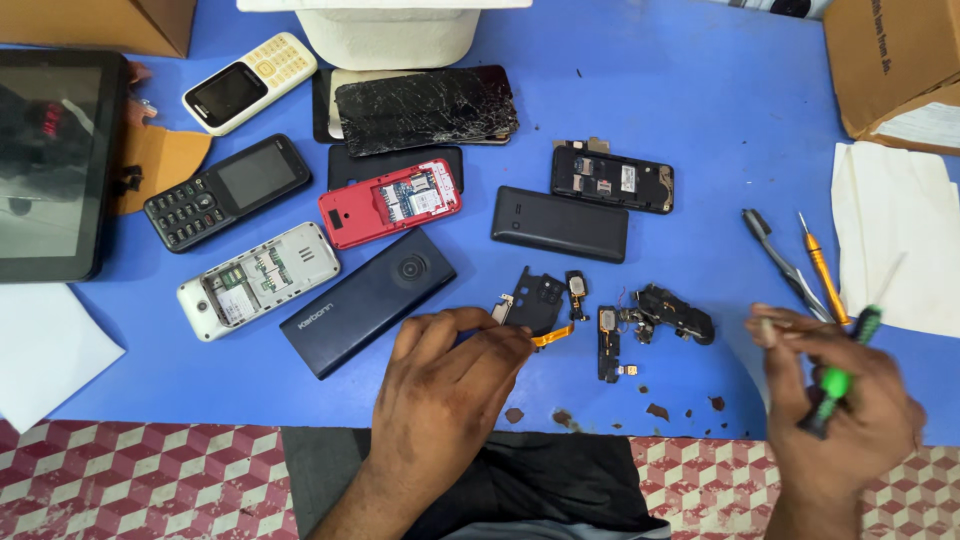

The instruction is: The person disassembles mobile phone components on a blue table. They use a screwdriver and a toothbrush to separate parts, then place the components into a white container.

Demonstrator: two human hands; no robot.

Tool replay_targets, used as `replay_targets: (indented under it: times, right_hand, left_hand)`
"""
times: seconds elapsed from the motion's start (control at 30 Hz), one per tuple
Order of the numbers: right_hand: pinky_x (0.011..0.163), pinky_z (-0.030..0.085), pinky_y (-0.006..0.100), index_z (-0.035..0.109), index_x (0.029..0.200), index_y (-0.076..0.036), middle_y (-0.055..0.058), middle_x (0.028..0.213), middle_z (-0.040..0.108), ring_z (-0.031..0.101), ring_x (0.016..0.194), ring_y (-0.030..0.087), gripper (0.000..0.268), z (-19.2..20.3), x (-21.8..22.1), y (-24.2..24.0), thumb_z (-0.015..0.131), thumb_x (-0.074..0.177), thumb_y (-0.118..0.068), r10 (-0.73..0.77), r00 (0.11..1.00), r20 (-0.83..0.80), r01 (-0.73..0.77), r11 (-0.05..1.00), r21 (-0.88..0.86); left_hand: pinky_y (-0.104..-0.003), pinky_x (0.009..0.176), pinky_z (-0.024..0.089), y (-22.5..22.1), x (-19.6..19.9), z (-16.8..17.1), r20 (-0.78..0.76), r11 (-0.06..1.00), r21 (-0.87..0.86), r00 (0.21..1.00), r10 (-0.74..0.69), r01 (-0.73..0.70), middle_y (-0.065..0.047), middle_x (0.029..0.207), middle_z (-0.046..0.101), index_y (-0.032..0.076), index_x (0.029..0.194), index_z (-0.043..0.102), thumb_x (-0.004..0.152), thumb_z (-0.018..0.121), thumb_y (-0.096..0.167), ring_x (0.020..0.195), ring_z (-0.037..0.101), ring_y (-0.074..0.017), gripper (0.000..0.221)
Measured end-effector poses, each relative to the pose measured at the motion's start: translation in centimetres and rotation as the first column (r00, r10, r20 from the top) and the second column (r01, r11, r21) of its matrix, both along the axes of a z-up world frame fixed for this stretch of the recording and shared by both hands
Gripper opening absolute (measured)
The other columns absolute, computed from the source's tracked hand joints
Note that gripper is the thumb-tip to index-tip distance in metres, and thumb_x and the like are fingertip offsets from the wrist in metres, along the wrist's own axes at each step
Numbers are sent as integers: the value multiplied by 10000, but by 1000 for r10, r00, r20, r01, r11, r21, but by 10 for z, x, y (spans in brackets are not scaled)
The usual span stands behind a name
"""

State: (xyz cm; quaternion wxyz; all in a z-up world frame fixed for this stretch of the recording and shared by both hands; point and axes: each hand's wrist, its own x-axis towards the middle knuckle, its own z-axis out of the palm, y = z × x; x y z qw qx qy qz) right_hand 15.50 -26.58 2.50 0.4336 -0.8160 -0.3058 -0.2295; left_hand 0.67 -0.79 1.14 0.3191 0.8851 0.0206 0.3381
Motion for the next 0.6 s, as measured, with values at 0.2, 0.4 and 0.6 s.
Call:
replay_targets:
  times: [0.2,0.4,0.6]
  right_hand:
    - [908,601,290,658,1117,70,181,1126,747,737,1046,212,144,14,18,-6,733,996,56,-75,991,-115,43,965,-260]
    - [945,605,284,675,1101,27,159,1163,750,738,1095,188,156,14,35,-8,753,967,43,4,992,-125,-40,957,-288]
    - [908,586,278,669,1122,45,150,1157,744,731,1068,183,150,28,24,-6,738,989,46,-102,994,-45,85,954,-288]
  left_hand:
    - [-388,888,452,-1,1,1,-16,1000,28,1000,0,0,20,992,736,91,1014,730,856,772,121,1053,654,-190,166]
    - [-411,888,433,-1,1,3,-34,1000,29,999,1,0,16,1030,747,84,1038,736,870,769,143,1045,653,-196,182]
    - [-407,888,437,-3,5,2,-49,999,44,998,30,-28,18,1062,740,84,1039,739,866,758,112,1055,661,-192,176]
